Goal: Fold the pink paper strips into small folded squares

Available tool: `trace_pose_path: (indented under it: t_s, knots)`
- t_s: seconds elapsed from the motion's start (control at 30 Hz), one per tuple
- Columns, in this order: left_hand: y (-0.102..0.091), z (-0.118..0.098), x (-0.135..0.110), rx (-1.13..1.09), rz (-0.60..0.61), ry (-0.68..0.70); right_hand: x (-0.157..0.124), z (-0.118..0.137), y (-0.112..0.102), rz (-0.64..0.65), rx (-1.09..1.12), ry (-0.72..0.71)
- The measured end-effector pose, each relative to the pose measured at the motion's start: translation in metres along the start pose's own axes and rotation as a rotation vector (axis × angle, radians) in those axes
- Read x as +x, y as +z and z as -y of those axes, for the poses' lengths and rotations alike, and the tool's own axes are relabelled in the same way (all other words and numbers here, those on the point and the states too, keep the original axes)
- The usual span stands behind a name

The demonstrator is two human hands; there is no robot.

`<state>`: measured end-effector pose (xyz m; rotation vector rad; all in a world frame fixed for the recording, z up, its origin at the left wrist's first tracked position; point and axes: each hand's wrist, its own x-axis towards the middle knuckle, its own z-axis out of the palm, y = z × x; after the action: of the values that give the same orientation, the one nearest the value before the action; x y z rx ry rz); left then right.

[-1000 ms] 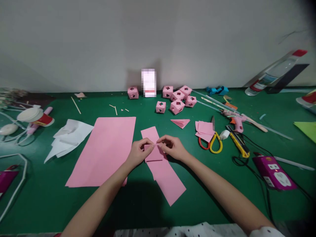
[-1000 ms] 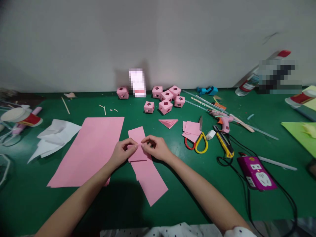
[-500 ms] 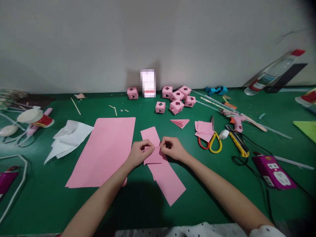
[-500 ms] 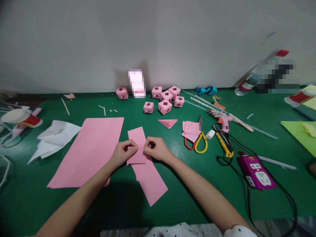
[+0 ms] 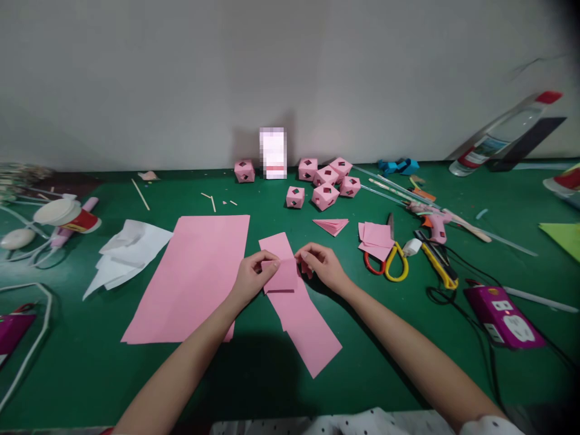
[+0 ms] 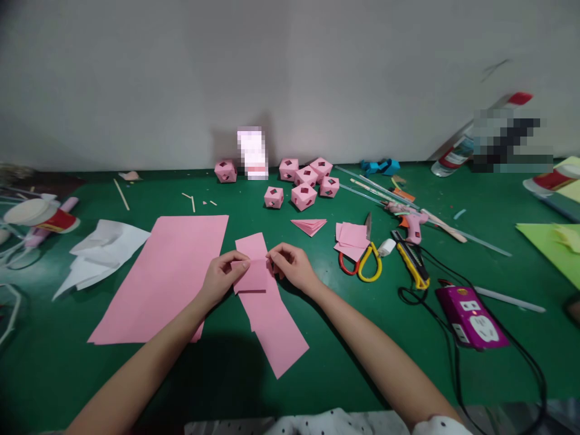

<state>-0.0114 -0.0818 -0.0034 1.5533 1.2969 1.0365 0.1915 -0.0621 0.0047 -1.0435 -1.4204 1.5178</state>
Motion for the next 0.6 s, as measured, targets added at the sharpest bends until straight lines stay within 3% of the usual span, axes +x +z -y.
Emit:
trace_pose_path:
  t_s: [0.3,0.6]
  knots:
    - [0.002,-0.003,0.0,0.063,0.07,0.031,-0.001,-0.016,0.0,0.021,-0.17,-0.037]
    - [0.006,-0.006,0.002,0.044,0.155,-0.002,-0.002,-0.014,0.008,0.07,-0.236,-0.064]
